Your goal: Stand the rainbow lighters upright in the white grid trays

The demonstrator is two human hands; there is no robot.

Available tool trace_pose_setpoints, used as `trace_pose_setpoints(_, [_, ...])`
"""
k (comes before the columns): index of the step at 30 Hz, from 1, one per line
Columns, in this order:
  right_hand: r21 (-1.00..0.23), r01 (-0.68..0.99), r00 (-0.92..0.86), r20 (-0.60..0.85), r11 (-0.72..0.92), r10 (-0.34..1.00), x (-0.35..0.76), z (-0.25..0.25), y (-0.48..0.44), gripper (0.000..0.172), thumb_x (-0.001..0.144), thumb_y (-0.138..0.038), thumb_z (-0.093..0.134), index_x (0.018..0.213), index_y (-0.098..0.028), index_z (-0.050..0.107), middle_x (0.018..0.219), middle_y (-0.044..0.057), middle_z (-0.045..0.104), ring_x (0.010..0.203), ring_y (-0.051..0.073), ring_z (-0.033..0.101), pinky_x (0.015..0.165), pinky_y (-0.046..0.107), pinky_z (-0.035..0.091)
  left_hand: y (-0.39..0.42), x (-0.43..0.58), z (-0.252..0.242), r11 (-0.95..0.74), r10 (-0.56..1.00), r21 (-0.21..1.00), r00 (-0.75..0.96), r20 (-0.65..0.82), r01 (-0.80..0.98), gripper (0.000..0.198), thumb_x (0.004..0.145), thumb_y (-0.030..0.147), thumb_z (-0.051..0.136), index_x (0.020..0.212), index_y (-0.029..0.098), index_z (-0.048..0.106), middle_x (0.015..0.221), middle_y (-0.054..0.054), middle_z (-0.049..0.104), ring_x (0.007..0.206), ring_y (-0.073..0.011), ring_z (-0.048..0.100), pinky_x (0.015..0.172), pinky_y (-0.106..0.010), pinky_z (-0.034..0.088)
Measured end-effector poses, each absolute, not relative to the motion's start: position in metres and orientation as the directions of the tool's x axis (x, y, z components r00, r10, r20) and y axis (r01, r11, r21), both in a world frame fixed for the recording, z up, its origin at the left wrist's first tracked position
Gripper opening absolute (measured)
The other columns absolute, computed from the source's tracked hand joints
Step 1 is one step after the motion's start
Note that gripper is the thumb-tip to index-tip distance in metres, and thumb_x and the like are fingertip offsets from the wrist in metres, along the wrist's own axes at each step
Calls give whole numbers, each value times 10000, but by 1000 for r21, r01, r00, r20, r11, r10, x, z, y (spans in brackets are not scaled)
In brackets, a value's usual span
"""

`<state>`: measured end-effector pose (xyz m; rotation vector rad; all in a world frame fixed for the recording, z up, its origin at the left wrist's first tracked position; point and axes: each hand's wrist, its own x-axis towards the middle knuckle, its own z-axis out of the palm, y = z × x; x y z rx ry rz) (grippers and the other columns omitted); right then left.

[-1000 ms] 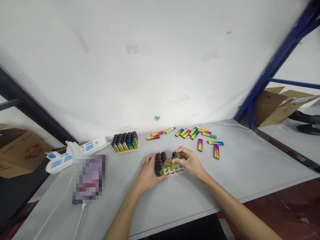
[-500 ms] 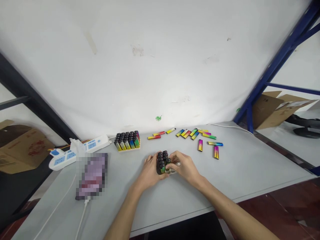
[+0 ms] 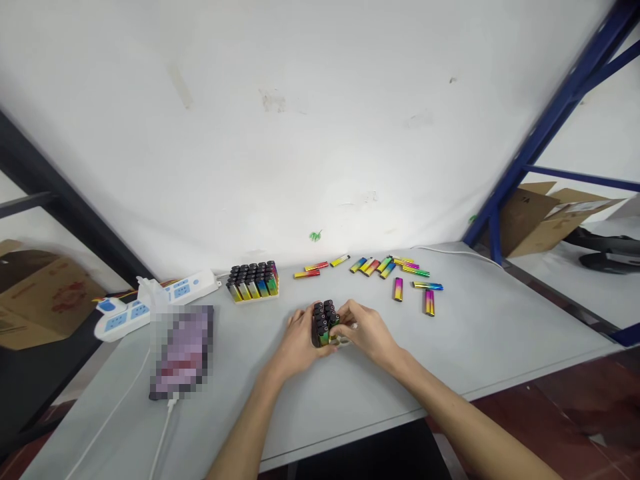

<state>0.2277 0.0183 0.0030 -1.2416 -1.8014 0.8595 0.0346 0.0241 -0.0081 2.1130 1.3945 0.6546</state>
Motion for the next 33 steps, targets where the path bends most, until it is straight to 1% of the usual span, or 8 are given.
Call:
trace_pose_setpoints(5, [-875, 419, -249, 147, 243, 957, 226, -1, 15, 196, 783, -235, 705, 831, -250, 515, 834, -11, 707, 755, 175, 670, 691, 303, 508, 25, 34, -10, -338, 928, 648, 356, 109, 683, 816, 673, 358, 813, 1383, 218, 436, 1327, -109, 597, 1247, -356, 507, 1042, -469, 372])
trace_pose_setpoints(10, [-826, 497, -214, 180, 266, 960, 245, 7, 21, 209, 880, -439, 637, 863, -246, 558, 816, 7, 715, 708, 183, 648, 667, 312, 480, 27, 32, -17, -339, 931, 648, 341, 129, 682, 813, 678, 356, 819, 1386, 230, 441, 1315, -108, 597, 1263, -350, 504, 1047, -457, 378])
trace_pose_setpoints(13, [-694, 701, -21, 214, 167, 977, 274, 13, 37, 324, 975, -513, 458, 897, -232, 601, 888, 50, 723, 767, 209, 653, 695, 332, 455, 26, 32, -16, -324, 936, 653, 331, 118, 685, 849, 674, 364, 826, 1409, 214, 429, 1348, -125, 577, 1301, -352, 481, 1080, -457, 362])
trace_pose_setpoints(17, [-375, 912, 267, 227, -169, 937, 316, 9, 61, 386, 980, -483, 435, 1143, -188, 624, 1178, 167, 658, 1004, 309, 643, 732, 367, 445, 25, 33, -12, -315, 936, 650, 338, 94, 692, 848, 694, 373, 812, 1424, 197, 418, 1372, -133, 571, 1318, -351, 465, 1103, -470, 343])
trace_pose_setpoints(22, [-184, 943, 297, 97, -277, 950, 338, -7, 69, 363, 985, -282, 374, 1214, -103, 592, 1189, 237, 620, 1161, 365, 569, 826, 410, 438, 26, 32, -16, -312, 938, 659, 332, 99, 685, 901, 692, 379, 815, 1460, 200, 380, 1417, -142, 544, 1355, -354, 439, 1121, -475, 330])
trace_pose_setpoints(26, [-277, 942, 209, 46, -188, 977, 333, -14, 63, 332, 936, -220, 407, 1186, -126, 604, 1210, 224, 583, 987, 308, 641, 791, 391, 451, 26, 33, -17, -311, 939, 662, 329, 102, 681, 912, 686, 359, 819, 1465, 205, 372, 1426, -138, 535, 1359, -348, 441, 1131, -475, 320])
trace_pose_setpoints(30, [-610, 791, 4, 69, 39, 998, 318, -14, 60, 297, 913, -219, 433, 1186, -176, 543, 1215, 140, 590, 909, 208, 647, 836, 337, 460, 26, 34, -15, -310, 940, 653, 323, 105, 691, 912, 687, 353, 814, 1466, 197, 368, 1439, -138, 524, 1358, -346, 437, 1135, -470, 318])
trace_pose_setpoints(33, [-811, 579, -117, 22, 87, 993, 302, -10, 61, 225, 924, -261, 417, 1140, -217, 460, 968, 27, 669, 691, 159, 618, 702, 304, 468, 26, 34, -15, -309, 940, 649, 328, 95, 695, 917, 697, 362, 807, 1473, 178, 353, 1455, -141, 508, 1373, -347, 415, 1137, -462, 317])
